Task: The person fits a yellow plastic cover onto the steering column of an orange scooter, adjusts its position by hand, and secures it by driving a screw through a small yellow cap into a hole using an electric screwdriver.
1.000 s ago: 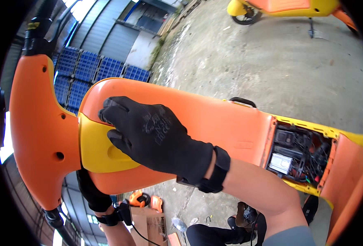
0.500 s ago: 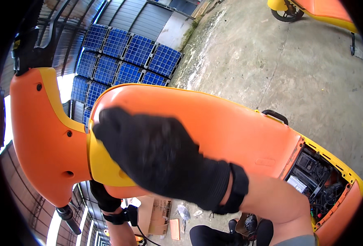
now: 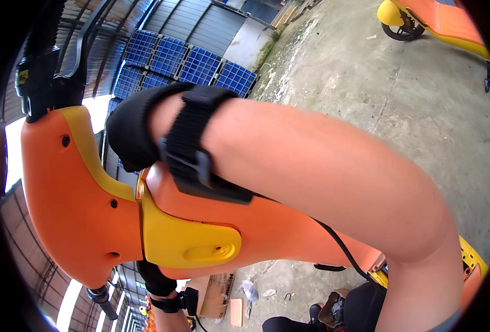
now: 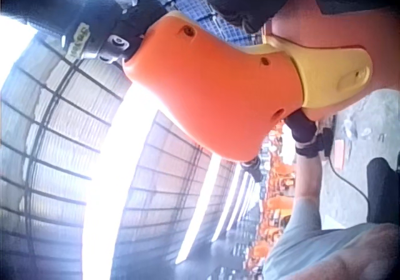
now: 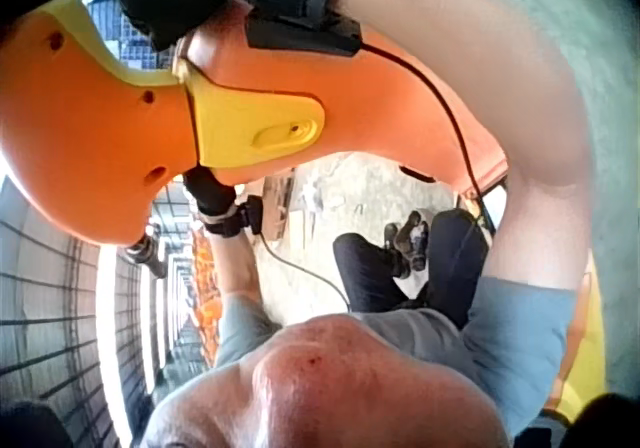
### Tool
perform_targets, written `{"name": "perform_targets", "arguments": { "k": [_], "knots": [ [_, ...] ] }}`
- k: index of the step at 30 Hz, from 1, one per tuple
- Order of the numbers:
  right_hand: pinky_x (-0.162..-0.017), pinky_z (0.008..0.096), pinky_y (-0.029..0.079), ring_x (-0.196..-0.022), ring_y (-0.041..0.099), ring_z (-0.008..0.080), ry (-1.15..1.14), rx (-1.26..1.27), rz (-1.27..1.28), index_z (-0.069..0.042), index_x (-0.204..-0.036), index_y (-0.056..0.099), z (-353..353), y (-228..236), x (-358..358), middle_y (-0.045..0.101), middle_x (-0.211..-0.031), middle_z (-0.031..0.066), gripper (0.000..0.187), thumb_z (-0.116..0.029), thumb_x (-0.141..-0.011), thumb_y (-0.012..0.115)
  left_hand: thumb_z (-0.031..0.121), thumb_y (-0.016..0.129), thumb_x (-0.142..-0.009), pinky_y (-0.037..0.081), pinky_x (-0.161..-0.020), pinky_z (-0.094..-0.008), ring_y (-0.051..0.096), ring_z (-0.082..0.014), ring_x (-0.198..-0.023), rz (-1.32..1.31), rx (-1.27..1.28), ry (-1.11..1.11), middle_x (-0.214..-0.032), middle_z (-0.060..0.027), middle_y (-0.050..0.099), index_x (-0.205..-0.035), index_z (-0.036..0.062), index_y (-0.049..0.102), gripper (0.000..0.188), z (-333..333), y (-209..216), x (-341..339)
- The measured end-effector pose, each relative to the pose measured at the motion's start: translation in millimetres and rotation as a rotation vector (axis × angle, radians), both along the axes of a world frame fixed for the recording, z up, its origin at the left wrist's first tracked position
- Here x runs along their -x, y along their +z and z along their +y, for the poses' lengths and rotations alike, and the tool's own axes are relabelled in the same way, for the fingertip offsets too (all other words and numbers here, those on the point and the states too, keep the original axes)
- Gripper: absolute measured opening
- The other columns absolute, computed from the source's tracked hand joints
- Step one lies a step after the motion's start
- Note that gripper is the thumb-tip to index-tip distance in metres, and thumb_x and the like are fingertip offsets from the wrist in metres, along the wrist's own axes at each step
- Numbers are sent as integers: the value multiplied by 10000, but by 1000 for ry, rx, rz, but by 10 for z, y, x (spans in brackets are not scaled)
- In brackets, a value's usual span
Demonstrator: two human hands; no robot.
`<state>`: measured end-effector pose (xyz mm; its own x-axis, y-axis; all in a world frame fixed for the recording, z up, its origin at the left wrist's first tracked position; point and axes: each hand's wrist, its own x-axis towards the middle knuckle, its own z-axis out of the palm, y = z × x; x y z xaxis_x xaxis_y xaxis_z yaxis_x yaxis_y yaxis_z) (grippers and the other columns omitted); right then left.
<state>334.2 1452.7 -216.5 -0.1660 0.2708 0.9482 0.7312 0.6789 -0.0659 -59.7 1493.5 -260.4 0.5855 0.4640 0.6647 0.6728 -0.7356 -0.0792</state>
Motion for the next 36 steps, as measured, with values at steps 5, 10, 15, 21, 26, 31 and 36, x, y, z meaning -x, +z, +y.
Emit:
{"name": "perform_targets", "arguments": {
  "k": [5, 10, 15, 21, 26, 31, 36],
  "knots": [
    [-807, 418, 564, -911, 698, 284, 53, 428, -229, -66, -1063, 753, -113, 283, -41, 731, -1006, 127, 319, -354, -943, 690, 150, 701, -979, 525, -955, -376, 666, -272, -1155, 226, -313, -30, -1296, -142, 683, -1355, -8, 602, 419, -23, 51, 14],
    [-799, 411, 560, -889, 695, 272, 60, 499, -350, -52, -1051, 743, -85, 378, 39, 733, -989, 129, 285, -312, -946, 688, 254, 521, -1093, 477, -1053, -397, 553, -259, -1275, -124, 206, -156, -1463, -165, 522, -1501, 12, 421, 485, 6, -35, 73],
    [-790, 404, 555, -867, 692, 261, 71, 498, -386, -38, -1039, 733, 13, 397, 72, 735, -973, 130, 252, -269, -949, 686, 277, 493, -1104, 472, -1065, -402, 545, -263, -1286, -210, 275, -198, -1480, -162, 504, -1506, 11, 410, 489, 35, -57, 78],
    [-780, 395, 549, -841, 688, 248, 35, 445, -389, -22, -1025, 720, 139, 372, 106, 738, -953, 132, 212, -218, -954, 683, 173, 599, -1035, 488, -1040, -386, 601, -268, -1255, -761, 784, -600, -1422, -173, 588, -1424, -26, 528, 443, 68, -71, -151],
    [-771, 388, 544, -819, 685, 237, -108, 76, -238, -8, -1013, 710, -26, 225, 79, 740, -937, 133, 179, -175, -957, 680, 108, 640, -997, 481, -1055, -394, 623, -287, -1253, -303, 199, -354, -1389, -163, 639, -1406, -25, 572, 435, 9, -9, -218],
    [-692, 286, 493, -743, 607, 99, -100, -54, 614, -2, -926, 672, -1170, -710, 680, 665, -766, 57, 136, -88, -887, 771, 74, 606, -1000, 474, -1068, -444, 613, -359, -1270, -103, -240, -309, -1328, -190, 665, -1343, -26, 620, 358, 21, -121, -311],
    [-587, 276, 475, -621, 552, 117, -105, 184, 690, -14, -906, 631, -1127, -1269, 1498, 583, -716, 49, 364, -169, -761, 926, -40, 582, -972, 524, -967, -420, 657, -353, -1122, -246, -7, -457, -1202, -197, 687, -1253, -36, 658, 291, 116, -255, -304]
  ]
}}
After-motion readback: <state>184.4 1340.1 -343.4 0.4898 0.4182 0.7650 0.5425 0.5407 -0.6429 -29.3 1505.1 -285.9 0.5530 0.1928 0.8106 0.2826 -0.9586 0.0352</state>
